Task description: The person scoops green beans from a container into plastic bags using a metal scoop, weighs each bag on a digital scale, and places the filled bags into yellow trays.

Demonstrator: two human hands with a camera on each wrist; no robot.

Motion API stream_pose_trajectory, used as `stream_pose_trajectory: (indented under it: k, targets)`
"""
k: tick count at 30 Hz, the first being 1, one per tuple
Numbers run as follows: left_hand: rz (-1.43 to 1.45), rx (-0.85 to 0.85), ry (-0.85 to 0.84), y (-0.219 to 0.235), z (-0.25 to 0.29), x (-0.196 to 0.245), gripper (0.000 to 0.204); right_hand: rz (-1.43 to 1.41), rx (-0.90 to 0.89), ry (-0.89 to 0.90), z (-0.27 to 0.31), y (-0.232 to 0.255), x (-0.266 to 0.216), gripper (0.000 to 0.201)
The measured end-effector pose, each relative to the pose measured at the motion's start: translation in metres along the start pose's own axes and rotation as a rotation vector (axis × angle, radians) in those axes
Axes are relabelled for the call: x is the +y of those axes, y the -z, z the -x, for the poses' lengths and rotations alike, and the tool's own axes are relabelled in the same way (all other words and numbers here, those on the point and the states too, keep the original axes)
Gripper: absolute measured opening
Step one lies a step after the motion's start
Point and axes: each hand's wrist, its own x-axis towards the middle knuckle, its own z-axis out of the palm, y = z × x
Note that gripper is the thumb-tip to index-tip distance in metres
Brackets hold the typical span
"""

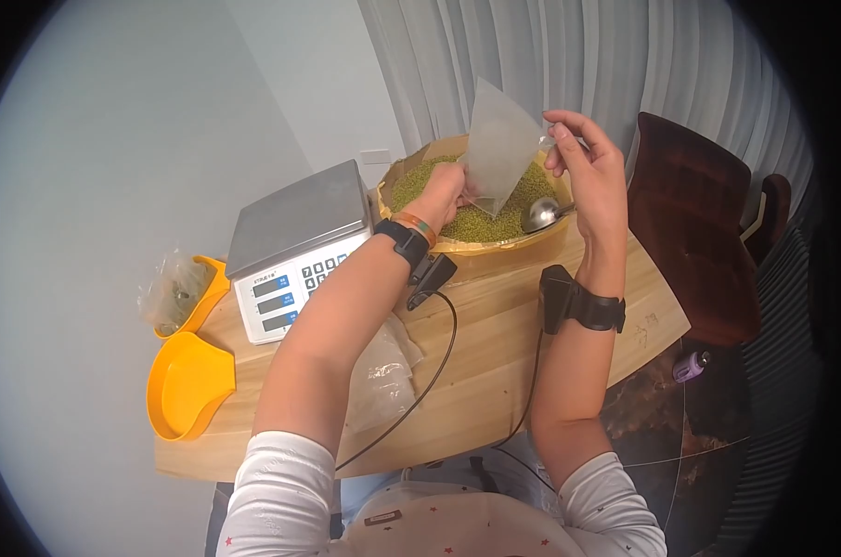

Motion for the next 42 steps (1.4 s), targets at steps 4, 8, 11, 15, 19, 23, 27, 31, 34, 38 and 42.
stream_pose_trajectory:
  k: [4, 8, 11, 15, 19, 23, 27, 31, 34, 38, 42]
  targets:
    - [0.005, -0.009, -0.029, 0.0, 0.001, -0.001, 0.027, -0.01, -0.023, 0.015, 0.003, 0.001, -0.002, 0.022]
    - [-0.026, -0.032, -0.042, 0.005, 0.001, -0.002, 0.027, 0.025, -0.015, 0.008, 0.003, 0.006, -0.001, 0.032]
    - [0.003, 0.013, -0.077, 0.003, 0.006, -0.001, 0.026, 0.029, -0.031, 0.016, 0.004, 0.009, -0.004, 0.035]
    - [0.083, -0.008, -0.062, 0.001, 0.006, 0.0, 0.023, 0.01, -0.049, 0.002, 0.007, 0.006, -0.01, 0.035]
    - [0.046, -0.119, -0.08, 0.007, 0.005, 0.004, 0.022, 0.382, -0.057, 0.129, 0.004, 0.013, 0.002, 0.036]
    - [-0.083, 0.008, -0.103, 0.001, 0.029, 0.024, 0.026, 0.64, 0.071, 0.155, 0.004, 0.018, 0.01, 0.04]
    - [-0.198, -0.059, -0.164, 0.01, 0.037, 0.037, 0.032, 0.786, 0.034, 0.181, 0.002, 0.034, 0.018, 0.043]
    - [-0.256, -0.165, -0.233, 0.032, 0.039, 0.047, 0.034, 0.67, -0.065, 0.049, 0.002, 0.033, 0.014, 0.041]
    - [-0.179, 0.032, -0.293, 0.045, 0.068, 0.059, 0.036, 0.711, -0.161, -0.021, 0.003, 0.017, 0.007, 0.04]
    - [-0.338, 0.01, -0.379, 0.091, 0.113, 0.086, 0.032, 0.626, -0.33, 0.066, 0.015, -0.016, -0.001, 0.035]
    - [-0.518, -0.022, -0.328, 0.146, 0.17, 0.094, 0.025, 0.579, -0.518, 0.189, 0.036, -0.052, -0.004, 0.033]
